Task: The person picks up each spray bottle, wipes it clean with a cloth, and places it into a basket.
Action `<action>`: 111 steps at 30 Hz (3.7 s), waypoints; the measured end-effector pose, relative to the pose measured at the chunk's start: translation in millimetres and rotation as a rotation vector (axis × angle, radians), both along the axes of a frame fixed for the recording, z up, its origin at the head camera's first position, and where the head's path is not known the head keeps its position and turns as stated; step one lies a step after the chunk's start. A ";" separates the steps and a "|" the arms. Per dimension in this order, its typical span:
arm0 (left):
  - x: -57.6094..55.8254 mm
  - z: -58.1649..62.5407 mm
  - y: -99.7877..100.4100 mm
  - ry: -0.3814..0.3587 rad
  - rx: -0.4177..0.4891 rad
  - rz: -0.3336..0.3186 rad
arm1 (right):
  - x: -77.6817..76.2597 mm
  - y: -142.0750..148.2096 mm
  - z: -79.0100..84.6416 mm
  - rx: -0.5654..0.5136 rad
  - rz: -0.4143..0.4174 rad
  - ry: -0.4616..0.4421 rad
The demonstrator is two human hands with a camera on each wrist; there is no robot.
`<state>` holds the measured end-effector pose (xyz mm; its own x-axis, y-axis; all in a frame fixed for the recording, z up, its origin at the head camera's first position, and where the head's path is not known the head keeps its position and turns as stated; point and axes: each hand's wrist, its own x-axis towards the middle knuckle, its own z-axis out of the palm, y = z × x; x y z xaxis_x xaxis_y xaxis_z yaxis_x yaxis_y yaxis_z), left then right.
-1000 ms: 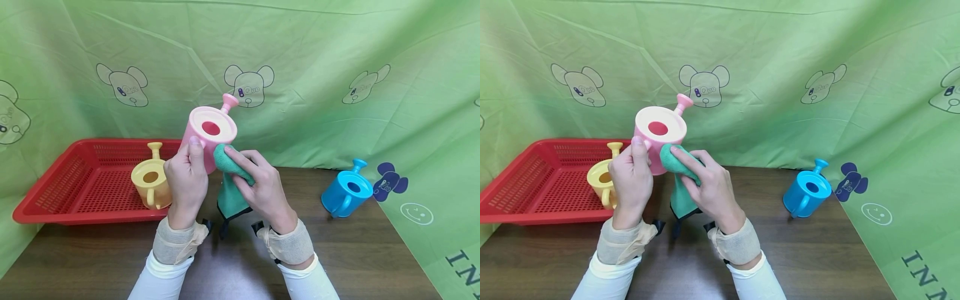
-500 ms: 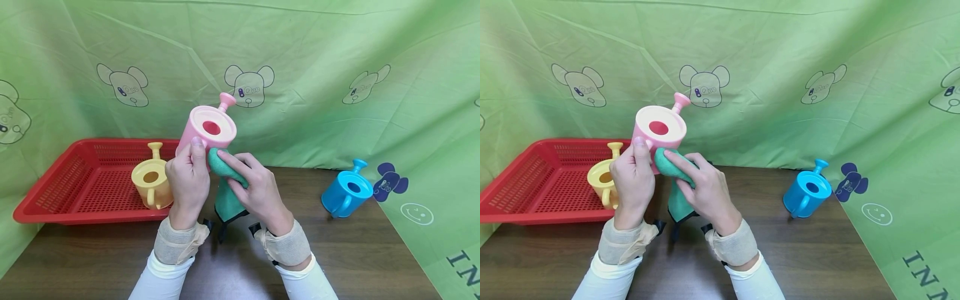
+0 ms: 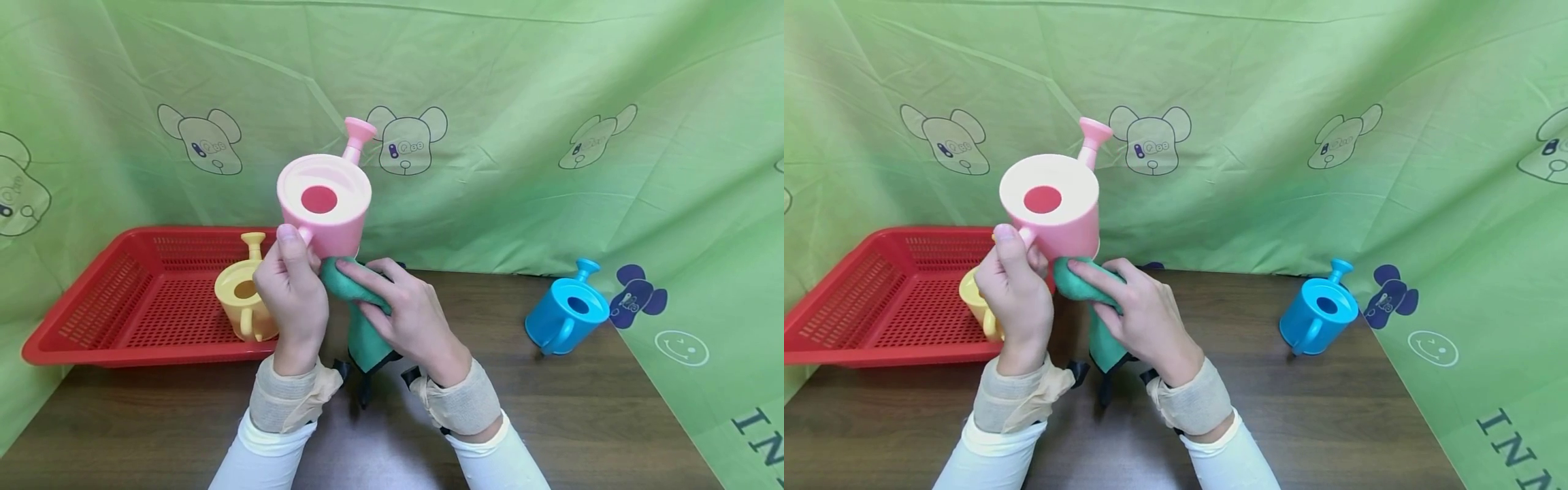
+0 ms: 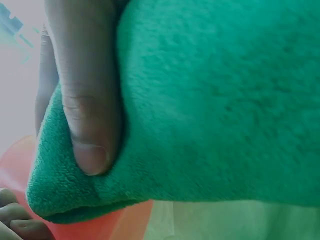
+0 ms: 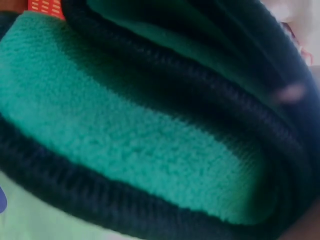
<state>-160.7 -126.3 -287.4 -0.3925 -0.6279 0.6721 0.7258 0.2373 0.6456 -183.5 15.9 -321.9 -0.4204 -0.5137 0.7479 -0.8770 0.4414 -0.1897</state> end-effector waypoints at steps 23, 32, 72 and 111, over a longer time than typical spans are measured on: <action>3.2 10.7 -18.0 0.190 0.350 -0.347 | -2.3 8.4 4.4 -0.021 -0.024 -0.031; 4.1 10.4 -18.1 0.200 0.352 -0.351 | -6.0 16.4 5.3 -0.094 -0.092 -0.061; 10.6 8.7 -24.3 -0.062 0.104 -0.472 | -19.6 31.4 5.7 -0.261 -0.148 -0.067; 10.9 2.1 -43.8 0.009 -0.357 0.053 | -5.4 48.1 43.0 -0.539 -0.181 0.128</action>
<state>-149.8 -170.0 -285.3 -0.3590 -0.3722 0.8559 0.7119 0.4838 0.5090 -188.9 64.1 -278.9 -0.3553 0.0251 0.9344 -0.8271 0.4572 -0.3268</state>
